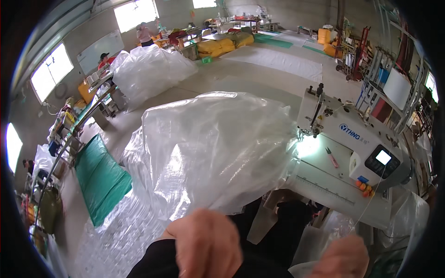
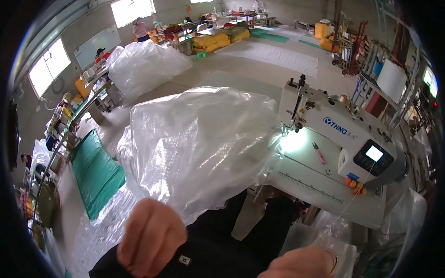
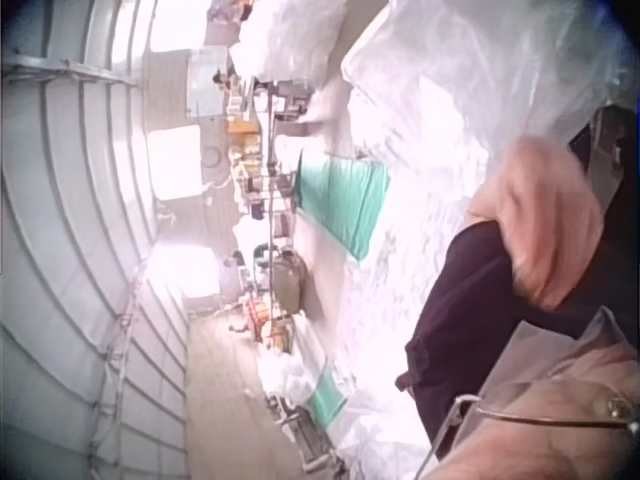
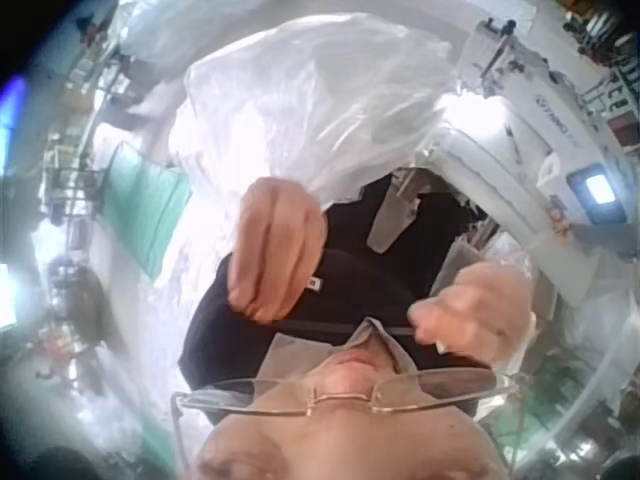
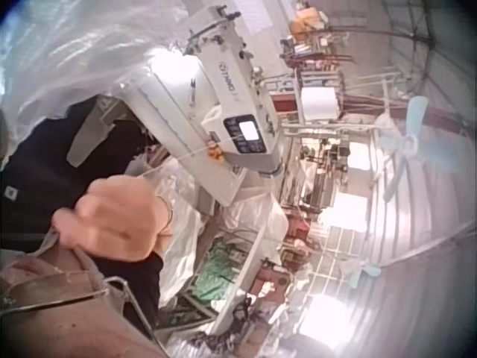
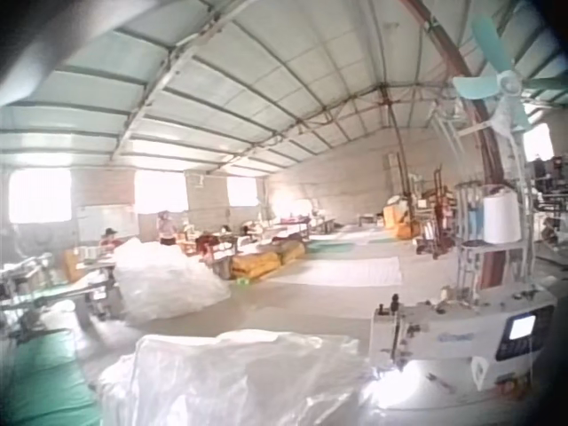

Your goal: The person aligns and sews a large white plastic sheet using an industrial sewing machine. They repeatedly fold and guide the material through the machine, then cut the thread and re-thread the needle to continue.

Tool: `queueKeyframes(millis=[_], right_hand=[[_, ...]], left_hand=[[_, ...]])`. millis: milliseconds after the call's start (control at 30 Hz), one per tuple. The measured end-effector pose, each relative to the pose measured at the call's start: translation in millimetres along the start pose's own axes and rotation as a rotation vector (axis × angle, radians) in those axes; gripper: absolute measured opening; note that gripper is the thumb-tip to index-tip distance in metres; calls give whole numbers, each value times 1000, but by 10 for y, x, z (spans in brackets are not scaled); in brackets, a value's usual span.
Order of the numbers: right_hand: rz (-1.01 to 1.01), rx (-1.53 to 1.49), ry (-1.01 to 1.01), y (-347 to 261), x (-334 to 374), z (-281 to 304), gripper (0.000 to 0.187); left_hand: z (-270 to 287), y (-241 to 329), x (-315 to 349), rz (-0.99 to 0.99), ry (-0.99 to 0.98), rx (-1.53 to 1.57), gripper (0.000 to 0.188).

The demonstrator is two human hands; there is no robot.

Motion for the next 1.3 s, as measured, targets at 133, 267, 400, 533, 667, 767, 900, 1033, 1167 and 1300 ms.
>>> queueKeyframes(millis=[133,267,400,533,667,767,900,1033,1167,1300], right_hand=[[225,-61,-41,-137,-184,-25,24],[282,-120,-5,-88,-166,-30,22],[316,-134,22,-51,-124,6,18],[299,-171,20,59,-108,13,17],[284,-160,29,111,-75,3,16],[243,-167,36,169,-35,14,17],[221,-151,74,244,51,30,18],[99,-200,-137,385,286,-96,12],[-184,-68,-266,591,800,-86,9],[-638,243,152,1178,1086,59,12]], left_hand=[[-149,67,-265,50,-189,47,22],[-120,42,-266,4,-225,45,22],[-98,-12,-298,5,-256,76,26],[-82,-32,-256,16,-278,93,32],[-1,-69,-197,-13,-320,165,34],[93,-130,-149,-39,-315,217,34],[248,-240,-70,-113,-306,254,33],[448,-393,158,-170,-208,332,24],[691,-796,728,-250,-60,409,14],[937,-1597,2024,457,543,322,13]])
Point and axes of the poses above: each hand's wrist, its own x-axis away from the middle knuckle, its own z-axis out of the back of the hand, y = z × x, the point moved 6 cm from there along -x, towards the middle knuckle, and after that the axes turned 15 degrees about -y, right-handed, at the moved point
